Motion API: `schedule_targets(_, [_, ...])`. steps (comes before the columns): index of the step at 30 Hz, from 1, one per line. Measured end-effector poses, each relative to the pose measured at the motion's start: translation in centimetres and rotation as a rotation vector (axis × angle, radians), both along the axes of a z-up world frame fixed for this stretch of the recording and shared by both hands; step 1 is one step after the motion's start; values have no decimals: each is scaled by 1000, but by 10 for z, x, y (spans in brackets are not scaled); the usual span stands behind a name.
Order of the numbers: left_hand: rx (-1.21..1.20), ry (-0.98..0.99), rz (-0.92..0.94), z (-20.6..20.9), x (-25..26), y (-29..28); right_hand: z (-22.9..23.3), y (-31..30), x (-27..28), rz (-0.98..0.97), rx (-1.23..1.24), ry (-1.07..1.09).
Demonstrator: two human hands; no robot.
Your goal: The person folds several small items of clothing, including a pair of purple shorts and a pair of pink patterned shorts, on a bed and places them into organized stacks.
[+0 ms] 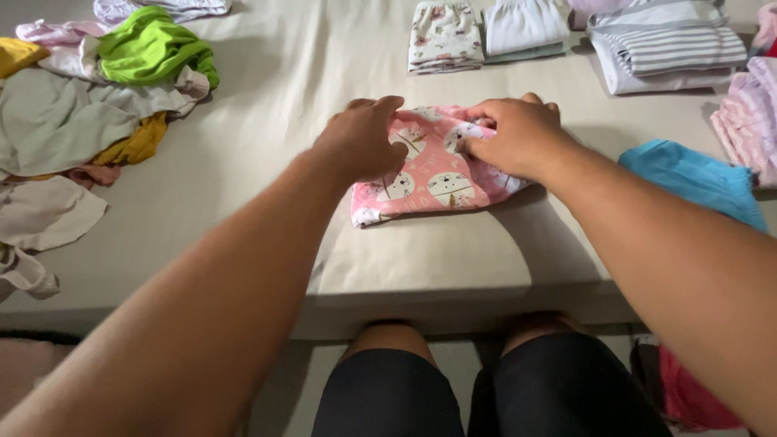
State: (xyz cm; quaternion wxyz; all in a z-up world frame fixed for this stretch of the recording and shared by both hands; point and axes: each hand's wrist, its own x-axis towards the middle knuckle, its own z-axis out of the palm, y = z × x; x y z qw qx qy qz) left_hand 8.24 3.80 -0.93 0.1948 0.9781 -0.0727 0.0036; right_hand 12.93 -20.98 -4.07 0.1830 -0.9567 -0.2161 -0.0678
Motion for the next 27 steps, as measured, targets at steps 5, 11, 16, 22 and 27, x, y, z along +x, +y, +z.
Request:
schedule_targets(5, [142,-7,-80,12,18,5,18,-6,-2,-41,161,360])
schedule_targets(11, [105,34,-129,59,-36,2,43,-39,-45,163,306,448])
schedule_targets(16, [-31,3,-252,52,-144,-20,33,-75,-90,353,233,211])
schedule_targets(22, [-174,-329,-409,-3,-216,-44,8,-90,-125,506,43,9])
schedule_targets(27, [-107,-536,-466,-24,-220,-43,1,-94,-139,534,100,-68])
